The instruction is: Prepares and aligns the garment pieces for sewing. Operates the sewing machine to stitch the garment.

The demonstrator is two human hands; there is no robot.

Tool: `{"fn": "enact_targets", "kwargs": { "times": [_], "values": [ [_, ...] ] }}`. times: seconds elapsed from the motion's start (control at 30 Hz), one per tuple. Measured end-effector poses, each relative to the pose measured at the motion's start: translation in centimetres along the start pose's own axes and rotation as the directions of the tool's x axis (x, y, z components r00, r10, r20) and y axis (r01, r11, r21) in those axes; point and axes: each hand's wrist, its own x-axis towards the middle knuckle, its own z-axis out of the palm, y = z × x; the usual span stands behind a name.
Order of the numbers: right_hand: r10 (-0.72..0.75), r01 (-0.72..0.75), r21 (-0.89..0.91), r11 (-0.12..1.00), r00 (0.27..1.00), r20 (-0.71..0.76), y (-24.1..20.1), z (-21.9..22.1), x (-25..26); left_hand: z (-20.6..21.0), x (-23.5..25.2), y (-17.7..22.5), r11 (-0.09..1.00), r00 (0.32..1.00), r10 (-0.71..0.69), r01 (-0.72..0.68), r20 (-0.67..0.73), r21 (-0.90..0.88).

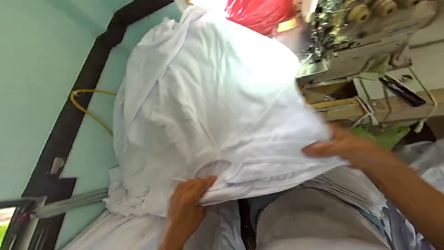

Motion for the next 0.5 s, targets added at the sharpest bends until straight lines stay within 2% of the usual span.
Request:
{"fn": "enact_targets", "kwargs": {
  "times": [0.07,0.13,0.23,0.27,0.3,0.33,0.37,0.4,0.43,0.5],
  "values": [
    [0.197,-0.203,-0.104,0.974,0.978,-0.064,6.8,0.0,-0.2,4.4,0.2,-0.3,0.989,0.964,-0.138,0.122,0.227,0.085],
    [0.309,-0.32,-0.089,0.943,0.944,-0.119,10.9,0.4,0.2,7.2,0.9,0.2,0.954,0.874,-0.277,0.202,0.399,0.22],
    [0.263,-0.321,-0.215,0.922,0.929,-0.259,11.5,0.9,0.5,6.8,3.7,1.2,0.921,0.641,-0.387,0.246,0.663,0.3],
    [0.216,-0.299,-0.281,0.912,0.932,-0.291,11.4,1.1,0.3,6.3,4.8,1.3,0.929,0.599,-0.37,0.249,0.71,0.274],
    [0.145,-0.256,-0.356,0.899,0.94,-0.309,11.3,1.5,-0.1,6.1,5.6,1.3,0.95,0.642,-0.31,0.234,0.702,0.206],
    [0.044,-0.184,-0.432,0.883,0.948,-0.314,11.5,1.9,-0.6,6.2,6.2,1.4,0.975,0.747,-0.222,0.19,0.626,0.119],
    [-0.074,-0.095,-0.505,0.858,0.949,-0.305,11.9,2.3,-1.1,6.5,7.0,1.7,0.992,0.855,-0.125,0.123,0.503,0.039],
    [-0.182,-0.009,-0.559,0.829,0.941,-0.285,12.3,2.7,-1.5,7.0,8.0,2.2,0.998,0.93,-0.039,0.052,0.365,-0.026],
    [-0.248,0.048,-0.593,0.804,0.933,-0.261,12.5,2.9,-1.8,7.6,9.4,2.7,0.997,0.971,0.018,0.001,0.239,-0.078],
    [-0.267,0.079,-0.597,0.798,0.935,-0.233,12.4,3.0,-2.2,8.7,12.7,3.9,0.986,0.999,0.027,-0.022,0.027,-0.166]
  ]
}}
